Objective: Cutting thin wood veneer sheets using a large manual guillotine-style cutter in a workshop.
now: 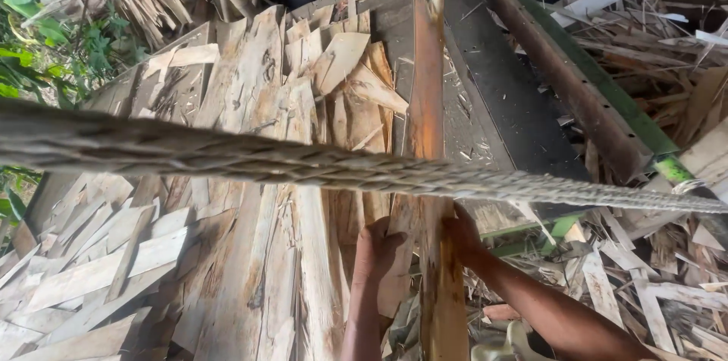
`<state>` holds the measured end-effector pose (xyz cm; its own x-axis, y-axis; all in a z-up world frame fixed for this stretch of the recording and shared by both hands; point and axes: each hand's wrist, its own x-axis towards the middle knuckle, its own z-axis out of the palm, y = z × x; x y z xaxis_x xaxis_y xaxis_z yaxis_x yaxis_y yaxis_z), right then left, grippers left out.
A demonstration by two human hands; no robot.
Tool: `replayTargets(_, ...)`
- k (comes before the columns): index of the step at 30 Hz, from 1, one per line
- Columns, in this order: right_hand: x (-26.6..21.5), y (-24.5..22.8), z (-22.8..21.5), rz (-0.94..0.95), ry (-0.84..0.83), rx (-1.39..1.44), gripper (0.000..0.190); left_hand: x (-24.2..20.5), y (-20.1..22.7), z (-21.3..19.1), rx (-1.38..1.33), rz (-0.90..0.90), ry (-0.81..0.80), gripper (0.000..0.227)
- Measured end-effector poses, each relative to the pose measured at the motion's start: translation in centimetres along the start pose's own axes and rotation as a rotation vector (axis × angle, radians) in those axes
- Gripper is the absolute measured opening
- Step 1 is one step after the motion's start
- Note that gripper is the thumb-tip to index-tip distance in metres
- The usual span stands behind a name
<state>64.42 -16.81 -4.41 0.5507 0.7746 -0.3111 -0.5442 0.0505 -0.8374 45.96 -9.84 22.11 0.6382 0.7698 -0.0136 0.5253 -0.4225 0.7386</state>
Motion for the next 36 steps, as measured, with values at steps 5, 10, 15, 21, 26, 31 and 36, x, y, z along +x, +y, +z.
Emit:
replayTargets(5, 3.5, 1.3, -3.4, -0.115, 0.002, -0.725, 0.019, 3.5, -4.9, 2.8, -0.057, 0.056, -0.001, 0.027)
replayTargets(10, 0.6, -2.5, -4.8, -0.417, -0.183, 0.125, 0.042, 6.0, -12.3, 8.1, -0.974, -0.052, -0.157, 0.039)
replayTargets(15, 0.3, -7.0, -6.9, -0.401, -0.092, -0.082, 0.046, 3.7, -15.1, 9.1, -1.474, -0.397, -0.178, 0.044)
replayTargets(21, 1.2, -10.3, -9.0, -0.364, -0.027, -0.334, 0.055, 1.8, -12.6, 8.8, -1.449, -0.277, -0.153, 0.043)
replayTargets(26, 2.6, -9.4, -10.4, -0.333, 0.009, -0.54, 0.065, 1.6, -10.4, 11.7, -1.052, -0.262, -0.064, 0.035)
replayTargets(31, 3.1, -5.0, -14.3, 0.221, 0.112, -0.183, 0.071, 2.5, -10.2, 16.0, -0.668, -0.245, -0.007, 0.027)
replayTargets(36, -5.7, -5.4, -15.7, 0.315, 0.036, -0.68, 0.053, 4.0, -20.4, 22.8, -0.548, -0.255, -0.051, 0.015)
